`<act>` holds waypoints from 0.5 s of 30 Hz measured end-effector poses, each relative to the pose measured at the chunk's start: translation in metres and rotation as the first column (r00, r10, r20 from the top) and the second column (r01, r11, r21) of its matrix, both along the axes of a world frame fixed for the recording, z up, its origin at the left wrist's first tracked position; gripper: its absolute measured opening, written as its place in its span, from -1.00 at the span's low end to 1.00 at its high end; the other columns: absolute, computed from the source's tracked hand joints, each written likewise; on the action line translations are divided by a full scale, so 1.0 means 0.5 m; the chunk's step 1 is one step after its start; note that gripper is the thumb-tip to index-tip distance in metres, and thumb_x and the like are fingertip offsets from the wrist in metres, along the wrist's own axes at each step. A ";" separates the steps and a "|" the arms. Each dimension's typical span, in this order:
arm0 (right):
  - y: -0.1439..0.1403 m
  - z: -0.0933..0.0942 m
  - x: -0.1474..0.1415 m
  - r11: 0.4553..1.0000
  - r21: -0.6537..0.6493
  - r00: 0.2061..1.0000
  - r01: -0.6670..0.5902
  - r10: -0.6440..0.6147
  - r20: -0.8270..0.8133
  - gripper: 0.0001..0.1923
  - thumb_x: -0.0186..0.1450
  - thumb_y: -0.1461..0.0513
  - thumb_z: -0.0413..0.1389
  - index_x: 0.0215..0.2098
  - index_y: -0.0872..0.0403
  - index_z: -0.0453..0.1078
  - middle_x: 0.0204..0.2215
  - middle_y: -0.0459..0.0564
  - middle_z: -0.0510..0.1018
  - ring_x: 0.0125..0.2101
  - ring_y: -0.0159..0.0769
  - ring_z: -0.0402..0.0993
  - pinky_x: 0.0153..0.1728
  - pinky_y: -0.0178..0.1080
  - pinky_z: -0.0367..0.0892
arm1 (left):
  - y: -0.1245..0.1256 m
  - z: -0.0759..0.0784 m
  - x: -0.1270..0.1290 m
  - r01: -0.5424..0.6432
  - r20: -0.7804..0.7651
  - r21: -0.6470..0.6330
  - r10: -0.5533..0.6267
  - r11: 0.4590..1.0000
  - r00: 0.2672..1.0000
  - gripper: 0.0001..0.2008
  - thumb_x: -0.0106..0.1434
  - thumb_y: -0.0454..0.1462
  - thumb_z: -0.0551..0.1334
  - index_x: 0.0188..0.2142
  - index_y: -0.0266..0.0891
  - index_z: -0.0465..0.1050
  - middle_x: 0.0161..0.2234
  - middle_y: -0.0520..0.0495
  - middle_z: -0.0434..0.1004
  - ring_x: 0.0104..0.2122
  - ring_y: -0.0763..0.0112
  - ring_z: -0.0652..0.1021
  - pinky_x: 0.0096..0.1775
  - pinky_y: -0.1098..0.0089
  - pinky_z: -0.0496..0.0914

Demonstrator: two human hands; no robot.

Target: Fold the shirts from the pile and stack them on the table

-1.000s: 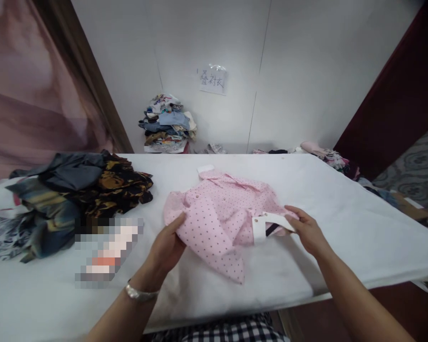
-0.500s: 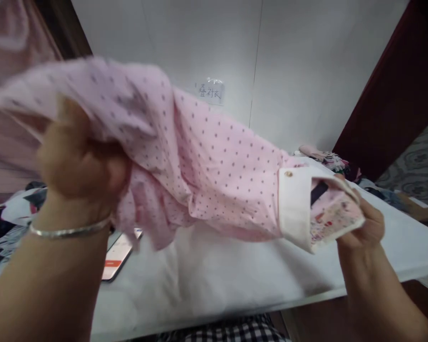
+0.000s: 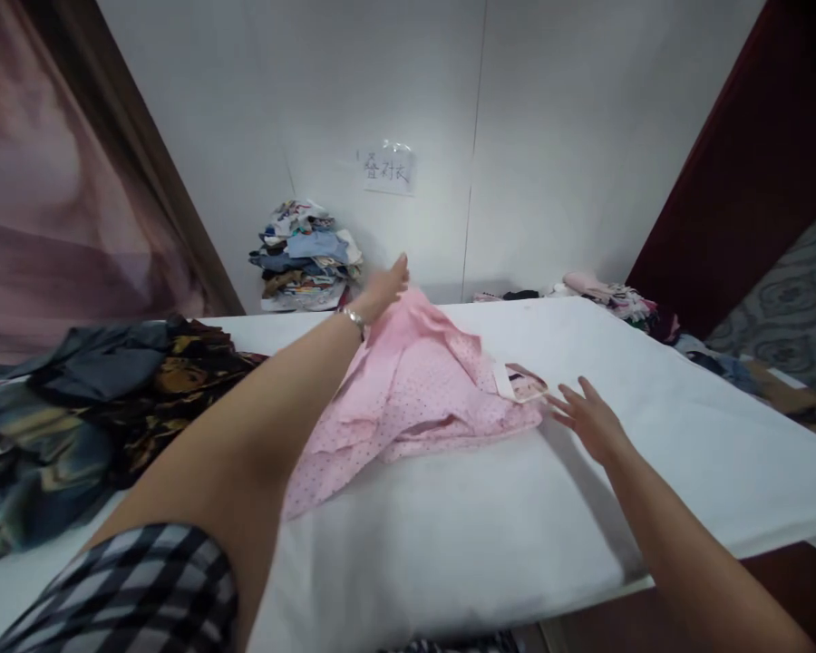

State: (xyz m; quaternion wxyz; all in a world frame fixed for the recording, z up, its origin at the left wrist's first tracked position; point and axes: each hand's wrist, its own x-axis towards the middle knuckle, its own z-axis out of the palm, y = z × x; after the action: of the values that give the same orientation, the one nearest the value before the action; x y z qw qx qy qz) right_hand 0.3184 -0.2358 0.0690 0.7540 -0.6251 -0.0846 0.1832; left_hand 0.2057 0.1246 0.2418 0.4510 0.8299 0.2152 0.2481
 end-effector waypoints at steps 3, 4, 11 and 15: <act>-0.024 -0.059 -0.003 0.981 -0.192 0.999 -0.012 0.022 0.050 -0.37 0.04 0.09 0.29 0.06 -0.01 0.30 0.08 0.11 0.41 -0.03 -0.06 0.46 -0.21 -0.10 0.49 | -0.018 -0.104 -0.067 0.109 -0.164 0.140 -0.085 0.984 0.983 -0.41 0.26 0.10 -0.03 0.01 -0.27 0.40 0.12 -0.23 0.39 0.06 0.16 0.44 0.04 0.21 0.31; -0.027 -0.069 -0.005 0.969 -0.246 0.995 -0.021 0.045 0.093 -0.41 0.05 0.07 0.28 0.03 0.03 0.34 0.05 0.13 0.45 -0.02 -0.05 0.45 -0.19 -0.09 0.48 | -0.024 -0.134 -0.099 0.122 -0.197 0.164 -0.089 0.979 0.976 -0.43 0.20 0.10 0.08 0.00 -0.26 0.42 0.11 -0.22 0.40 0.07 0.13 0.42 0.08 0.20 0.26; 0.055 -0.057 0.017 0.796 -0.594 0.771 0.115 0.305 0.559 -0.50 0.19 0.04 0.07 0.06 0.02 0.38 0.08 0.07 0.44 0.00 -0.07 0.41 -0.01 -0.06 0.30 | -0.018 -0.278 -0.279 0.127 -0.621 0.467 0.223 0.875 0.751 -0.25 0.16 0.12 0.07 0.20 -0.29 0.16 0.21 -0.32 0.23 0.14 0.00 0.34 0.03 0.16 0.29; 0.140 -0.037 0.032 0.593 -0.791 0.625 0.150 0.563 0.541 -0.42 0.21 0.02 0.04 0.16 0.05 0.26 0.09 0.15 0.42 0.06 -0.02 0.34 -0.01 -0.06 0.25 | 0.013 -0.295 -0.278 0.027 -0.633 0.486 0.331 0.873 0.700 -0.29 0.19 0.11 0.02 0.20 -0.29 0.15 0.15 -0.34 0.32 0.03 0.02 0.45 -0.09 0.20 0.36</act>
State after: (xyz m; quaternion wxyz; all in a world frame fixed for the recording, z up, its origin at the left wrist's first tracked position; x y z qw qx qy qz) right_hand 0.3343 -0.1658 0.0503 0.2680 -0.8848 -0.3806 0.0219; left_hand 0.0665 0.1311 0.0943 0.1028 0.9216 0.3743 -0.0032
